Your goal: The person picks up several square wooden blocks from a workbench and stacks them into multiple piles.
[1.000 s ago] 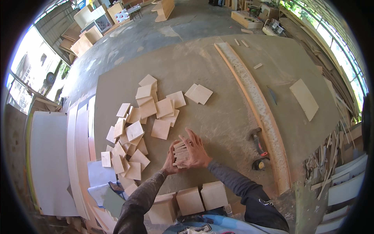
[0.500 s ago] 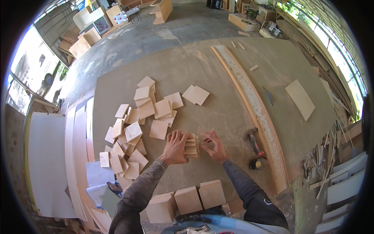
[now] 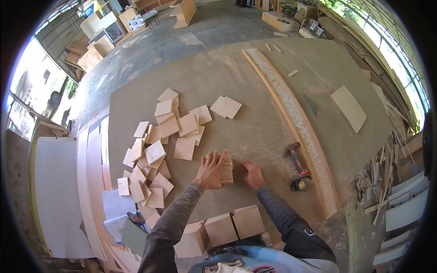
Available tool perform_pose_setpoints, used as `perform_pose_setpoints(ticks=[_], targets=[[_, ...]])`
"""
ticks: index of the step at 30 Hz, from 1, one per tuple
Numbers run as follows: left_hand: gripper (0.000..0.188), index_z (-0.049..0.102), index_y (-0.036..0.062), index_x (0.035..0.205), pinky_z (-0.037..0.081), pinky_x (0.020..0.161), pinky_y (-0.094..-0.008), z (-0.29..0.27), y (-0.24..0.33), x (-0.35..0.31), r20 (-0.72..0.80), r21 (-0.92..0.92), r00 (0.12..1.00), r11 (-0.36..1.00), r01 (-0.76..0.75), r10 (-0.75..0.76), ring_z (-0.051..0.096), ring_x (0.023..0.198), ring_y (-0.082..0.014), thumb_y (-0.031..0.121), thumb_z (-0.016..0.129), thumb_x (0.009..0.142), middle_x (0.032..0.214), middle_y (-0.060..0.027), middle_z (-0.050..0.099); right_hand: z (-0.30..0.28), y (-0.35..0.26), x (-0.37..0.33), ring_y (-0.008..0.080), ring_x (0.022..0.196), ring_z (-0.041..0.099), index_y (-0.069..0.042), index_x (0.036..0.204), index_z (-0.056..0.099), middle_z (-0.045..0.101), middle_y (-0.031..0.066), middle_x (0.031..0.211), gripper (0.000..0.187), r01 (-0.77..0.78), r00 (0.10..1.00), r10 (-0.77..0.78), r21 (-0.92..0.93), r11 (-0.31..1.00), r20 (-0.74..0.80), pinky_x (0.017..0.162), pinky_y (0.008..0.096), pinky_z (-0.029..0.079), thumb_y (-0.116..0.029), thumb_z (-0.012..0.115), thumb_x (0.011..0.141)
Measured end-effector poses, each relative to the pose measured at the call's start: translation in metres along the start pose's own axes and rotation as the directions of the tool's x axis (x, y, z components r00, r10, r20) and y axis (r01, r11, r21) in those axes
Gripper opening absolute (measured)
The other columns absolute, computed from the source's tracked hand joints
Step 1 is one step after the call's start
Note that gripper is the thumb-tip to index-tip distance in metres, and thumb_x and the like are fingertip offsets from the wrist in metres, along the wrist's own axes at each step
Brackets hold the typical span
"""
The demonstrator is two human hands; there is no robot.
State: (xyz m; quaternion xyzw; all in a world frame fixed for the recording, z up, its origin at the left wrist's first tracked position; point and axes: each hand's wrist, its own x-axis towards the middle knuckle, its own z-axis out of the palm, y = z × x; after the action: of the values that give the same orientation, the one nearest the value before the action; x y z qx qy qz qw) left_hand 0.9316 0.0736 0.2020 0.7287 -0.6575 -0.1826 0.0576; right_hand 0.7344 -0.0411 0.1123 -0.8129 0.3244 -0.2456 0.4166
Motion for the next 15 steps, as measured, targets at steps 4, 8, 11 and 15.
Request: perform_pose_setpoints(ticks=[4, 8, 11, 15], targets=[[0.128, 0.015, 0.0100, 0.157, 0.018, 0.114, -0.0660, -0.003, 0.011, -0.001, 0.004, 0.085, 1.000, 0.996, 0.029, -0.029, 0.032, 0.138, -0.0434, 0.027, 0.082, 0.049, 0.142, -0.0242, 0.037, -0.032, 0.010, 0.000, 0.0377, 0.104, 0.063, -0.004, 0.107, 0.069, 0.067, 0.0142, 0.113, 0.029, -0.021, 0.999, 0.004, -0.320, 0.947, -0.054, 0.093, 0.0442, 0.049, 0.006, 0.062, 0.080], [0.120, 0.025, 0.0058, 0.152, 0.016, 0.114, -0.0640, -0.003, 0.005, -0.001, -0.002, 0.043, 1.000, 0.999, 0.006, -0.006, 0.037, 0.134, -0.0383, 0.027, 0.082, 0.048, 0.134, -0.0206, 0.042, -0.022, -0.025, -0.001, 0.0380, 0.112, 0.060, -0.004, 0.113, 0.067, 0.066, 0.0163, 0.117, 0.036, 0.216, 0.976, -0.212, -0.188, 0.958, 0.045, 0.097, 0.0428, 0.048, 0.006, 0.063, 0.078], [0.118, 0.027, 0.0043, 0.150, 0.015, 0.114, -0.0636, -0.002, 0.004, 0.002, 0.006, 0.024, 1.000, 1.000, -0.015, 0.015, 0.037, 0.133, -0.0381, 0.026, 0.082, 0.048, 0.133, -0.0208, 0.043, 0.002, -0.020, 0.000, 0.0386, 0.110, 0.062, -0.003, 0.117, 0.065, 0.066, 0.0182, 0.116, 0.041, 0.087, 0.984, -0.092, 0.037, 0.996, 0.153, 0.095, 0.0425, 0.050, 0.007, 0.062, 0.077], [0.120, 0.026, 0.0040, 0.150, 0.017, 0.114, -0.0620, -0.002, 0.002, 0.003, 0.007, 0.071, 0.999, 0.997, -0.039, 0.038, 0.038, 0.131, -0.0378, 0.027, 0.084, 0.047, 0.131, -0.0199, 0.043, 0.003, -0.019, 0.001, 0.0388, 0.106, 0.065, -0.002, 0.116, 0.064, 0.068, 0.0196, 0.109, 0.041, 0.115, 0.982, -0.122, 0.055, 0.992, 0.142, 0.090, 0.0426, 0.053, 0.008, 0.061, 0.077]])
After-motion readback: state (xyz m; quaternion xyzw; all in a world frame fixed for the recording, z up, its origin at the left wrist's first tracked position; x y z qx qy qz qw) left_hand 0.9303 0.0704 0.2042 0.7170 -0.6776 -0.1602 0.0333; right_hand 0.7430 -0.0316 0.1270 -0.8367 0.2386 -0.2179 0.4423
